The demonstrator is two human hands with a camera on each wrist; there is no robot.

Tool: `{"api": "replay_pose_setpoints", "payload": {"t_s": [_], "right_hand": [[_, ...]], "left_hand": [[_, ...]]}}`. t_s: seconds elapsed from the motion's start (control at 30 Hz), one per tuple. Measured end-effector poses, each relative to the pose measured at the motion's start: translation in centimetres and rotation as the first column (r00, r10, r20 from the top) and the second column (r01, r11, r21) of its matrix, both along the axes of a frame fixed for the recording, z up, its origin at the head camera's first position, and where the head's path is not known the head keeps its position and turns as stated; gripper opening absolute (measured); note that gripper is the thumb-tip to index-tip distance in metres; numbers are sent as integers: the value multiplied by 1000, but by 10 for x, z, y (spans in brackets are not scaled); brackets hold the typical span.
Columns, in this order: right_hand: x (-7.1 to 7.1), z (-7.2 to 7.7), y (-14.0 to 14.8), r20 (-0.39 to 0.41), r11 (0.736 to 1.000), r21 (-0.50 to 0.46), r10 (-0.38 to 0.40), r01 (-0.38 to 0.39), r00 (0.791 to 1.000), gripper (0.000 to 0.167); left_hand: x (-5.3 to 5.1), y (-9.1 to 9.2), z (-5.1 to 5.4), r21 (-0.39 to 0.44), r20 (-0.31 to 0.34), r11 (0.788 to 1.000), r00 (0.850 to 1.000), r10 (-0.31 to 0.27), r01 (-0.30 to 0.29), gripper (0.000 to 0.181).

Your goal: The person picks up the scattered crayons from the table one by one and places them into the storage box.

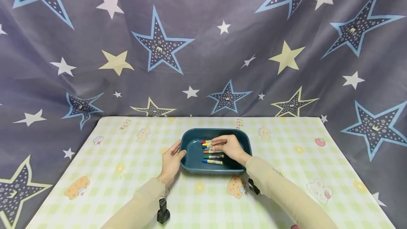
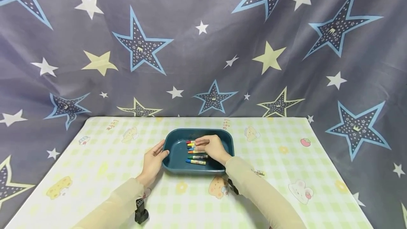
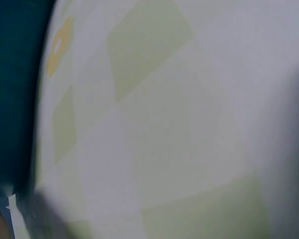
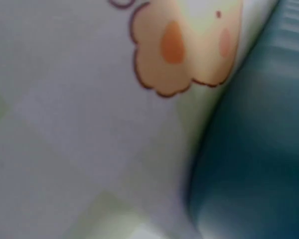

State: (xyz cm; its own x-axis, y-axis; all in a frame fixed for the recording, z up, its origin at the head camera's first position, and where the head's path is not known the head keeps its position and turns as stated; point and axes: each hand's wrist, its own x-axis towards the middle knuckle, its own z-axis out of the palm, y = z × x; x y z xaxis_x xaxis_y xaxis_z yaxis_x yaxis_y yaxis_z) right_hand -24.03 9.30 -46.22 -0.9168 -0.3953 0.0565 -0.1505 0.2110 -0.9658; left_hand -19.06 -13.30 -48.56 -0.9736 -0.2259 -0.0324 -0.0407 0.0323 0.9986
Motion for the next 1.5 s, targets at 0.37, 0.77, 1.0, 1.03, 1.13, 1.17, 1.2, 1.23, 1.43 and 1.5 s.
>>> {"api": "replay_pose_setpoints", "payload": {"t_s": [0.37, 0.77, 1.0, 1.03, 1.13, 1.17, 1.2, 1.23, 1.43, 1.5], "right_hand": [[2, 18, 25, -1, 1000, 20, -16, 17, 1000, 30], [18, 39, 77, -54, 991, 12, -133, 134, 990, 38], [24, 35, 114, -103, 981, 51, -180, 186, 978, 38], [24, 33, 119, -109, 980, 58, -183, 190, 977, 38], [26, 25, 134, -110, 979, 74, -180, 189, 978, 39], [27, 21, 139, -103, 979, 80, -178, 187, 979, 39], [29, 17, 144, -92, 979, 87, -178, 186, 980, 39], [31, 13, 148, -84, 978, 93, -177, 185, 981, 38], [47, -14, 169, -58, 974, 118, -186, 192, 981, 34], [53, -22, 174, -43, 977, 116, -175, 179, 984, 35]], "left_hand": [[-2, 2, 1, -10, 8, 1000, 1000, -20, 20, 50], [0, -1, 3, 3, 9, 1000, 1000, 5, -5, 50], [-1, -1, 4, 10, 14, 1000, 1000, -7, 7, 50], [-1, -1, 4, 10, 11, 1000, 1000, -8, 8, 50], [-1, -2, 6, 7, 8, 1000, 1000, -2, 2, 50], [-1, -3, 5, 6, 11, 1000, 1000, -2, 2, 51], [-1, -3, 5, 6, 19, 1000, 1000, -2, 1, 51], [-1, -4, 4, 6, 25, 1000, 1000, -2, 2, 51], [-2, -2, 1, -11, 28, 1000, 1000, -7, 7, 50], [-1, -1, 0, -16, 17, 1000, 1000, -7, 7, 50]]}}
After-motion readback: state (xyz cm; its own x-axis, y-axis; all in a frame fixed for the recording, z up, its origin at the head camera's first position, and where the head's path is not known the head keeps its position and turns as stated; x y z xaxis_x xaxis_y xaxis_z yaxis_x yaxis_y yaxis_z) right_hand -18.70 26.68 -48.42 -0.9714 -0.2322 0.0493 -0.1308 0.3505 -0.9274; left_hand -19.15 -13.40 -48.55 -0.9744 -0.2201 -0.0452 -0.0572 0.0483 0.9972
